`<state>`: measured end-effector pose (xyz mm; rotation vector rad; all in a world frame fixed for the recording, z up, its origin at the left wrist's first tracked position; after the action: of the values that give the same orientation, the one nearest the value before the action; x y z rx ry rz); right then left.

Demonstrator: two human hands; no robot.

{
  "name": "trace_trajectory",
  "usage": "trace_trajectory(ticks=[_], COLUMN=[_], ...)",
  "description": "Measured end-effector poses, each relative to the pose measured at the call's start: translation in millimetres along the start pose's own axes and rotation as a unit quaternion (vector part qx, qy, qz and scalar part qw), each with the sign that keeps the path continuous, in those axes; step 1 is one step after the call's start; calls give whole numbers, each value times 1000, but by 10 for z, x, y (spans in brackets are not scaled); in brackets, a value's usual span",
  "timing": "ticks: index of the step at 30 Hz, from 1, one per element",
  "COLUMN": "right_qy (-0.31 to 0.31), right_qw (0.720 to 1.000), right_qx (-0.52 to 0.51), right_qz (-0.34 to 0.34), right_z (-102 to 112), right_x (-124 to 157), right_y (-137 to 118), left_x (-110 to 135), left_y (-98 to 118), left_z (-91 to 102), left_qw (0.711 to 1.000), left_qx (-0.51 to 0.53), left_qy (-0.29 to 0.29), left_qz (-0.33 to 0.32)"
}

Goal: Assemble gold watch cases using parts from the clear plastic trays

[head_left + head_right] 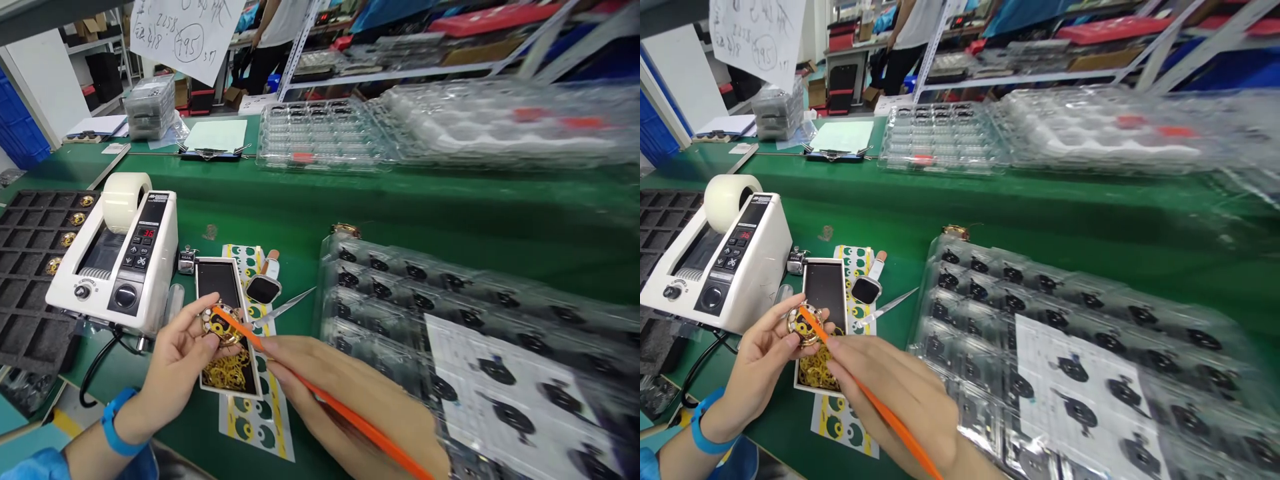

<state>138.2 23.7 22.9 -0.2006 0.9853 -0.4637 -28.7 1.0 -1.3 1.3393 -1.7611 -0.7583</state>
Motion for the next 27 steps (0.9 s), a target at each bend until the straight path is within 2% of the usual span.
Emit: trace_trajectory(ticks=[3,7,10,12,14,17,22,24,27], right_qy=[-5,-37,-61,-74,-83,-84,-7,22,13], right_qw=[1000,989,966,957,964,987,999,997,999], right_qx=[-16,20,75,96,78,31,12,20,15], right_qz=[16,139,240,264,240,136,-47,-73,-48], right_z=[-64,-139,-183,-171,-106,57,229,212,86], right_x=[48,175,225,213,172,100,35,21,16], right_y=[-23,-32,-35,-39,-44,-43,-28,-33,-66], left_x=[-1,-25,-45,-56,-61,-62,-54,-49,-36], left_y=[-12,-12,4,14,15,3,-25,-28,-22], left_z=[8,26,20,19,26,46,63,51,16], left_qw=[1000,1000,999,998,997,995,990,984,975], left_qx=[-2,10,24,29,18,-19,-105,-148,-190], left_qy=[6,18,19,30,52,83,96,102,113], left_qz=[10,22,36,47,53,47,16,-1,-28])
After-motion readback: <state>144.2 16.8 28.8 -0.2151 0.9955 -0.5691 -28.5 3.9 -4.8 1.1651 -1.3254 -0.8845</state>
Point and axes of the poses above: each hand's wrist, its own x-axis away from the middle knuckle, its own z-axis out of the back of the hand, y = z × x, the point moved 2 cm from there along -x, towards the middle knuckle, and after that the axes turned 9 degrees about z, right-handed, at the moved point
